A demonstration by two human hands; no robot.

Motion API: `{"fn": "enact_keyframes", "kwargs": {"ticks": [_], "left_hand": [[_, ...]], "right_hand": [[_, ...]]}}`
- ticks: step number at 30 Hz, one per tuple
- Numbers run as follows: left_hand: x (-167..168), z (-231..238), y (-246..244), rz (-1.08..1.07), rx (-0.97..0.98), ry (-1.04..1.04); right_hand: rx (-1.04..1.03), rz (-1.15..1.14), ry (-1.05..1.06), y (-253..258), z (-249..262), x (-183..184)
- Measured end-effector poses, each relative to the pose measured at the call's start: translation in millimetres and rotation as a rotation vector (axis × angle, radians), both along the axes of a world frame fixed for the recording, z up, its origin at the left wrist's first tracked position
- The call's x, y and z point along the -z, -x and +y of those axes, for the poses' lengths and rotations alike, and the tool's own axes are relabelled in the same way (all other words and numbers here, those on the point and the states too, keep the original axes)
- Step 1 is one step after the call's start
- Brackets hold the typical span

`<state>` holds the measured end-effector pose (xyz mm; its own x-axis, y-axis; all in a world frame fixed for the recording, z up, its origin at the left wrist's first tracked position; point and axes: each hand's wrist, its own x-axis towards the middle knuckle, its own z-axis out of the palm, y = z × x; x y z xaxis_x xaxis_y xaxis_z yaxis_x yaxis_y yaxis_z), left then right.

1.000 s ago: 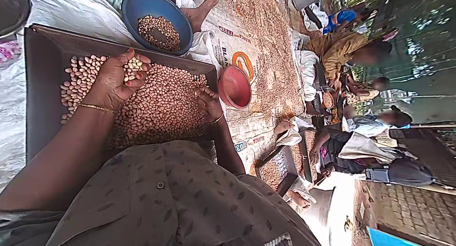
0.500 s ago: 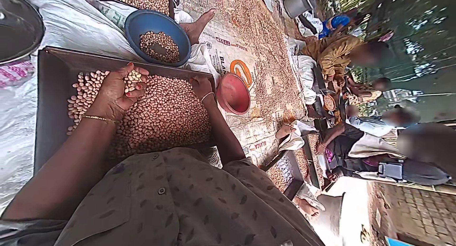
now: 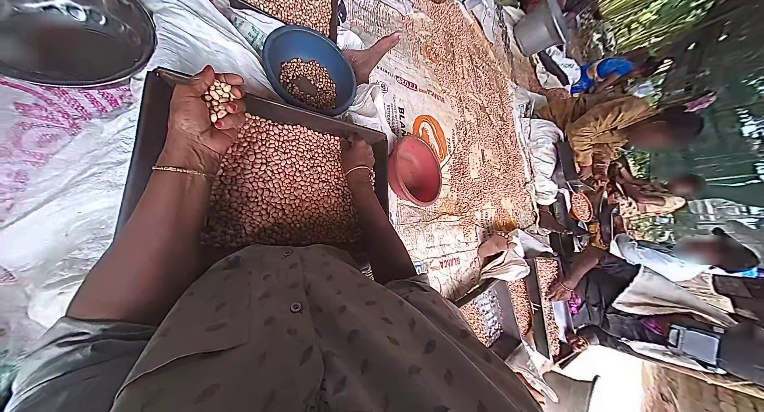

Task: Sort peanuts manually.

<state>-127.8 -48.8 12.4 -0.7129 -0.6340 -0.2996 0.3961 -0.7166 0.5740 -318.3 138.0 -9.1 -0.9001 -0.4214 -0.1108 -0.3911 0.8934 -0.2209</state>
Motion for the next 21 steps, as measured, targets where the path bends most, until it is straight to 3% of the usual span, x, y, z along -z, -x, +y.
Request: {"fn": "enact_keyframes", "kwargs": {"ticks": [2,5,7,15,21], "left_hand": [[1,-1,0,0.006,-0.011,0.000],[0,0,1,0.005,0.005,-0.009],[1,0,2,0.005,0.018,-0.011],[1,2,3,0.000,0.019,-0.013],[0,1,1,-0.007,-0.003,-0.014]], "right_hand": [[-0.047,-0.013,0.063,8,5,3],[-0.144,-0.061,0.378,30,22,15],[-0.154,-0.080,0.458,32,27,17],[-0.199,-0.027,0.060,19,17,4],[-0.224,-0.029,-0.100,9,14,-2]]}}
